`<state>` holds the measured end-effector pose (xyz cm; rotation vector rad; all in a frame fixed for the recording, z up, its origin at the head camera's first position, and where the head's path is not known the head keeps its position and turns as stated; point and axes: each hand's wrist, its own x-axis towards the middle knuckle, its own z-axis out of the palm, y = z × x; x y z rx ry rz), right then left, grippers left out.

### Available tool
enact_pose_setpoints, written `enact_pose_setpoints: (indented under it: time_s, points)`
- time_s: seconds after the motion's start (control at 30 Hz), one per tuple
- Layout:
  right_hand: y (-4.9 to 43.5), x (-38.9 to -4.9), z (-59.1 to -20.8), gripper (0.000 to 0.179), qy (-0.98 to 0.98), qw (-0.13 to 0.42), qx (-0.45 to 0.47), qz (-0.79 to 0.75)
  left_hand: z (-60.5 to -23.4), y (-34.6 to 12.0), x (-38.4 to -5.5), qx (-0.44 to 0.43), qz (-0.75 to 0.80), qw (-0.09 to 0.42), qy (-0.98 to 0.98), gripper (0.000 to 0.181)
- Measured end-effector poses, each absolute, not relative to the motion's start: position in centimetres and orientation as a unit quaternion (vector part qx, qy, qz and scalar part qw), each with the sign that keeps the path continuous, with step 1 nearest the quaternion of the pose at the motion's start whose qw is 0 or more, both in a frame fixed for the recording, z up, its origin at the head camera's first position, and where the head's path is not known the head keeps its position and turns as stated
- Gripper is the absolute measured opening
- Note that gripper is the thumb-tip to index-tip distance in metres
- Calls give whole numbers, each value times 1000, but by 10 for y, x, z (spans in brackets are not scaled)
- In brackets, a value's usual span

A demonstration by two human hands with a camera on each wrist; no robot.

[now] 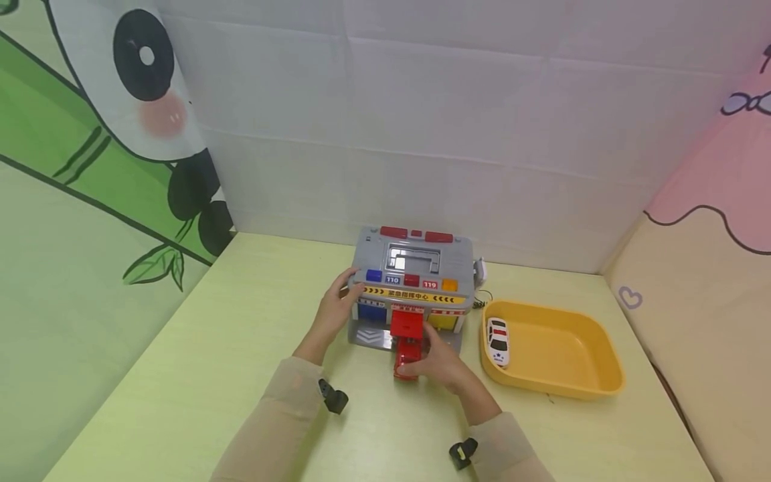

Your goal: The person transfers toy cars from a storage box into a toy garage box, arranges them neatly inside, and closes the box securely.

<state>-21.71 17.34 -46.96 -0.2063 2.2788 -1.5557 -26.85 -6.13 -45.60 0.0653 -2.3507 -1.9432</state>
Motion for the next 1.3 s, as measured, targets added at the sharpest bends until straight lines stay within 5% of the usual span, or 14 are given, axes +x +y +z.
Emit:
enact_pose_setpoints:
  time_s: [1.3]
  points:
    - [157,-230,-478,91,856,87,1,-510,-460,-62,-270,15,-633,54,-772,45]
